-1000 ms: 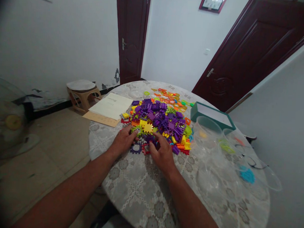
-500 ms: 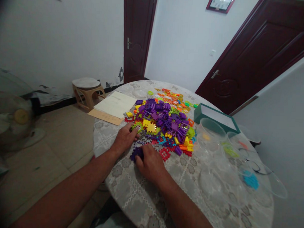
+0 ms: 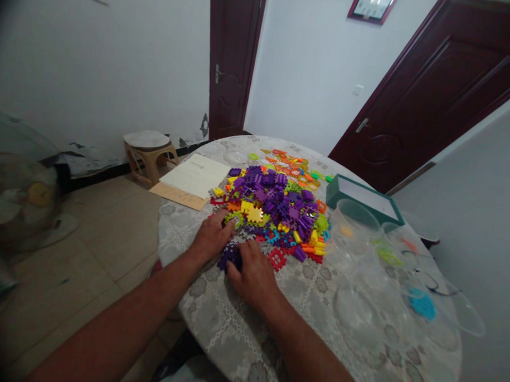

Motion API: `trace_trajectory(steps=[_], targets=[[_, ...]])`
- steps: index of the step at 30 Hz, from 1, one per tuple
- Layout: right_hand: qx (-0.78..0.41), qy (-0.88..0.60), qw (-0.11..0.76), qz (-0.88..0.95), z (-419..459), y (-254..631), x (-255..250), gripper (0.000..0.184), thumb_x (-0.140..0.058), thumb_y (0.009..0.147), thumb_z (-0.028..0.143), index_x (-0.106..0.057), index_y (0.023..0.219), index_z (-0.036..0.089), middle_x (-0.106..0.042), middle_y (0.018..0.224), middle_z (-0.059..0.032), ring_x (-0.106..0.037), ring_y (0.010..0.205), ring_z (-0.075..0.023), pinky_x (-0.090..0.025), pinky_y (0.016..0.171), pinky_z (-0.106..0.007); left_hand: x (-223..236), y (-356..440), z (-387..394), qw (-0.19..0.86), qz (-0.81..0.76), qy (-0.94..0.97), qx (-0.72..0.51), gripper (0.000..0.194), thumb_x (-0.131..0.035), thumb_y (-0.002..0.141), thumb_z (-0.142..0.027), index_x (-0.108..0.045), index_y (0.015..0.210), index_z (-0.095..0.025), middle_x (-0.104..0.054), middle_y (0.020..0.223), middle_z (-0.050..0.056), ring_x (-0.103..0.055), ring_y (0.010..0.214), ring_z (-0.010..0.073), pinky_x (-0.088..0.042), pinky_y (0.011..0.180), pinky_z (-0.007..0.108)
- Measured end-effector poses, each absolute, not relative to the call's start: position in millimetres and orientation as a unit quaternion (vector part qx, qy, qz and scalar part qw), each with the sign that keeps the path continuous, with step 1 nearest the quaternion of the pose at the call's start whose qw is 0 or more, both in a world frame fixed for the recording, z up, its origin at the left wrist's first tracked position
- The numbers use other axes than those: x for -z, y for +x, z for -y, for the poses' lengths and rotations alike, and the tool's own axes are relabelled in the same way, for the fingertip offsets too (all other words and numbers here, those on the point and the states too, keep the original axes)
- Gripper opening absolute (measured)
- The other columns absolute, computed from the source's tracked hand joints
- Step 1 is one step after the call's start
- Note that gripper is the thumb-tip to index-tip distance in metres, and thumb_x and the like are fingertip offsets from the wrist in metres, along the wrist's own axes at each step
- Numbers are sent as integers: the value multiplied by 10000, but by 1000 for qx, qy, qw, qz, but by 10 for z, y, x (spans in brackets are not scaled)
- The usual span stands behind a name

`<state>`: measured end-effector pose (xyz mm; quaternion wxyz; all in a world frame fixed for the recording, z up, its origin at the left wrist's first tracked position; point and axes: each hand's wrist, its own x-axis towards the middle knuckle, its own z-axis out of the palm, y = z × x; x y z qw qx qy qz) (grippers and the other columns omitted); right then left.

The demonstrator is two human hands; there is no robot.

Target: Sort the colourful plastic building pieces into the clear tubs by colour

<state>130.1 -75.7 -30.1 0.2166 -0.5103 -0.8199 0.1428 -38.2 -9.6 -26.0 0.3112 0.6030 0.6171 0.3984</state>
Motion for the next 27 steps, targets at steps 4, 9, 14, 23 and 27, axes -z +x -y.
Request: trace_trajectory(steps=[4,9,14,23,27], targets=[[-147,-510,235,814,772,1296,307,402,-671,946,283,-604,1333,199,-640,1201,-134,-628,1117,-299,-532,970,-440,229,-389,124,374,-599,564,-428,202,-550,971,-413,-635,1023,-237,-740,873,43,-730,758,200,-523,640,269],[-165,-524,252,797,774,1304,357,587,-711,916,279,-525,1468,207,-615,1351,-166,-584,1277,-340,-490,1074,-488,155,-433,165,438,-575,519,-456,178,-571,952,-392,-608,956,-218,-698,755,14,-724,683,188,-573,605,269],[-189,-519,269,789,770,1309,345,423,-734,898,285,-603,1297,231,-624,1236,-118,-620,1139,-295,-515,981,-433,137,-465,205,488,-558,461,-487,226,-631,922,-406,-632,994,-191,-695,775,19,-716,685,172,-600,594,265],[-264,-509,283,769,846,1335,47,210,-710,863,172,-627,1050,216,-670,958,-11,-607,877,-189,-412,765,-287,-46,-404,33,500,-524,537,-433,346,-689,886,-444,-648,1121,-193,-698,782,8,-727,658,189,-547,475,244],[-310,-498,253,769,836,1644,-438,113,-671,900,199,-641,1005,227,-671,906,18,-604,810,-161,-380,689,-263,-108,-211,-188,503,-506,562,-418,368,-673,895,-396,-617,1198,-194,-666,751,-18,-731,641,198,-565,501,273]])
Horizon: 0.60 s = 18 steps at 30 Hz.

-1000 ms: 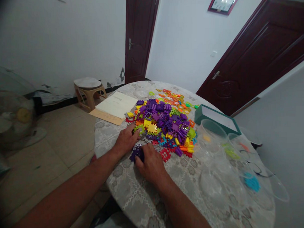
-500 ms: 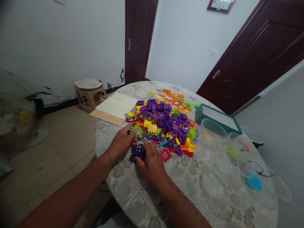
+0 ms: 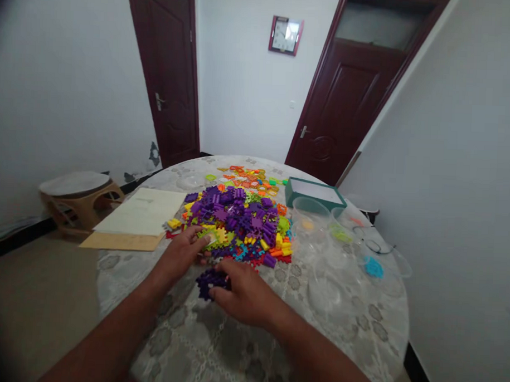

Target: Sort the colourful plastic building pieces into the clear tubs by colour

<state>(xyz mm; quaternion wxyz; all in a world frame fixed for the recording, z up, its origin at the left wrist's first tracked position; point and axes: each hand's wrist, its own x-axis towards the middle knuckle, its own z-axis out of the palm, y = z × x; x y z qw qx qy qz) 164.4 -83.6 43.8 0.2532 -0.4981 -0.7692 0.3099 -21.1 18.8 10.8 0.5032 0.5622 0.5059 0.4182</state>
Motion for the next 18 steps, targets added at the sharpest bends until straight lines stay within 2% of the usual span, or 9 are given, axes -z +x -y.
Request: trace_trajectory(steps=[5,8,12,15,18], targets=[[-319,-526,224,756,723,2288,-894,56,-631,918,211,-624,973,221,-653,859,19,-594,734,-142,-410,639,-248,-12,-51,-254,485,-478,603,-416,398,-654,900,-487,-636,1174,-199,-724,816,5,-745,690,207,-558,545,282],[-348,-545,252,720,539,2755,-975,73,-605,949,246,-618,1010,210,-664,839,11,-603,670,-127,-447,590,-234,83,-100,-218,449,-486,628,-410,456,-650,893,-537,-670,1182,-185,-721,787,1,-705,649,194,-534,560,286],[-330,-602,299,662,213,3371,-991,193,-627,956,327,-609,1086,185,-645,691,20,-603,579,-135,-465,511,-223,158,-164,-206,398,-493,658,-407,533,-648,894,-553,-679,1280,-187,-677,739,-22,-670,647,183,-520,591,285],[-293,-652,329,617,-92,3753,-996,228,-641,948,290,-615,1141,172,-679,703,4,-630,565,-136,-469,472,-204,174,-150,-220,397,-488,668,-396,583,-609,926,-568,-630,1372,-193,-670,727,-32,-679,638,186,-528,605,297],[-246,-710,353,557,-447,4054,-993,164,-659,931,208,-644,1089,167,-716,752,-20,-662,572,-130,-469,459,-185,195,-150,-238,367,-498,688,-380,575,-571,952,-570,-626,1378,-189,-695,701,-26,-703,639,200,-558,677,327]])
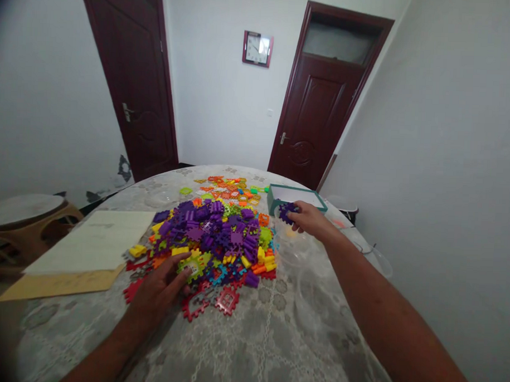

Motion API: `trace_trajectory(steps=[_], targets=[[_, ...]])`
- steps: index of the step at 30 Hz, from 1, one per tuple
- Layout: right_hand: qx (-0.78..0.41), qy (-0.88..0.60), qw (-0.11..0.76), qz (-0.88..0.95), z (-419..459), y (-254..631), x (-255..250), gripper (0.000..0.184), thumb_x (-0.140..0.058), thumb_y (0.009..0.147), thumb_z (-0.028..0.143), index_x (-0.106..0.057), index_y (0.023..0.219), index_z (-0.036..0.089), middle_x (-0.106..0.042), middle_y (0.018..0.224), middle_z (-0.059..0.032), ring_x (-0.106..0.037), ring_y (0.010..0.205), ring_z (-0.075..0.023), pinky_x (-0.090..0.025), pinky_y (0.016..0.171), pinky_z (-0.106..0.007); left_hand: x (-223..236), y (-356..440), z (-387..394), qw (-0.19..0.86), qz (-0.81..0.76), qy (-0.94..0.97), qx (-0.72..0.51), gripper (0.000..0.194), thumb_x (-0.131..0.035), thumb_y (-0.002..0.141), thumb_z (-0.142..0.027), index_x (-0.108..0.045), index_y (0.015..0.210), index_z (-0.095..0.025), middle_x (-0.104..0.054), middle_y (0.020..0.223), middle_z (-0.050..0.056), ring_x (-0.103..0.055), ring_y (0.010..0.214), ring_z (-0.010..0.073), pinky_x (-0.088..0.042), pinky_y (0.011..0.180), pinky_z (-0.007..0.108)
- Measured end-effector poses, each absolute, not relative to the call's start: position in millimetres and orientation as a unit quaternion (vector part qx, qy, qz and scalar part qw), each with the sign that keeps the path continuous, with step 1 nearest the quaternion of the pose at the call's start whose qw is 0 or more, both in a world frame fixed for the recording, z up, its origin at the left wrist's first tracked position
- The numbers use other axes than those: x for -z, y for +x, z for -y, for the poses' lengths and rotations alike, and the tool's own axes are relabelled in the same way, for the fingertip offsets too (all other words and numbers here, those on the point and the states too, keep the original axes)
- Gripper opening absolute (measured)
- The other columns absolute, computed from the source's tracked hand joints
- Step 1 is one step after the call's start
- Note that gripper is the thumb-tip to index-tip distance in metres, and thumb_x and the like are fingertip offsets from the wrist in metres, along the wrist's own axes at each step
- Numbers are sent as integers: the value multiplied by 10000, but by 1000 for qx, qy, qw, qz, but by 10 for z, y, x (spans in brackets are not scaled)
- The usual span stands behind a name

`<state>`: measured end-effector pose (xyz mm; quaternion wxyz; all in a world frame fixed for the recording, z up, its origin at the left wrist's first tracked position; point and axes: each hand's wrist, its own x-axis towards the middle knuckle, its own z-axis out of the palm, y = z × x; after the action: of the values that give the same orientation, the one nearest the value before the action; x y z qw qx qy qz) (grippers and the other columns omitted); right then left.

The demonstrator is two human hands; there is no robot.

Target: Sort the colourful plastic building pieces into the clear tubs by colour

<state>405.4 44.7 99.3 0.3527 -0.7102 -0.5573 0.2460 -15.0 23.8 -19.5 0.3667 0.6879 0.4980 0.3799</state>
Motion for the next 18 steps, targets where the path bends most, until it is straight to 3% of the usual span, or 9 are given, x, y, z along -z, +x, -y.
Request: trace_trajectory(steps=[5,9,11,15,18], targets=[[-181,-765,379,488,-1013,4427,-955,181,-635,938,147,-670,1116,144,-724,761,-35,-657,557,-119,-477,466,-172,289,-203,-288,295,-528,694,-391,546,-538,967,-589,-659,1340,-208,-754,750,0,-741,668,218,-595,722,344],[-150,-788,383,458,-1354,4620,-879,220,-658,922,136,-679,1140,126,-731,767,-44,-649,553,-110,-484,487,-166,395,-219,-328,222,-520,712,-417,493,-546,957,-569,-720,1257,-218,-809,1124,81,-783,990,266,-618,915,381],[-138,-796,376,453,-1491,4681,-830,256,-666,906,120,-688,1160,126,-722,741,-36,-645,543,-113,-489,496,-172,448,-228,-341,190,-515,719,-426,477,-530,967,-543,-732,1251,-218,-792,1219,91,-759,1110,277,-594,1013,397],[-107,-808,364,451,-1710,4757,-755,342,-662,887,101,-689,1228,117,-688,671,-24,-629,517,-127,-484,506,-191,509,-251,-350,159,-496,733,-437,468,-475,988,-481,-742,1259,-209,-789,1238,97,-753,1140,272,-591,1041,399],[-93,-807,362,457,-1816,4790,-743,325,-694,853,90,-719,1176,113,-692,680,-34,-633,547,-122,-478,537,-184,491,-253,-343,167,-503,723,-442,453,-490,979,-470,-747,1251,-215,-796,1216,96,-763,1107,279,-609,1007,408]])
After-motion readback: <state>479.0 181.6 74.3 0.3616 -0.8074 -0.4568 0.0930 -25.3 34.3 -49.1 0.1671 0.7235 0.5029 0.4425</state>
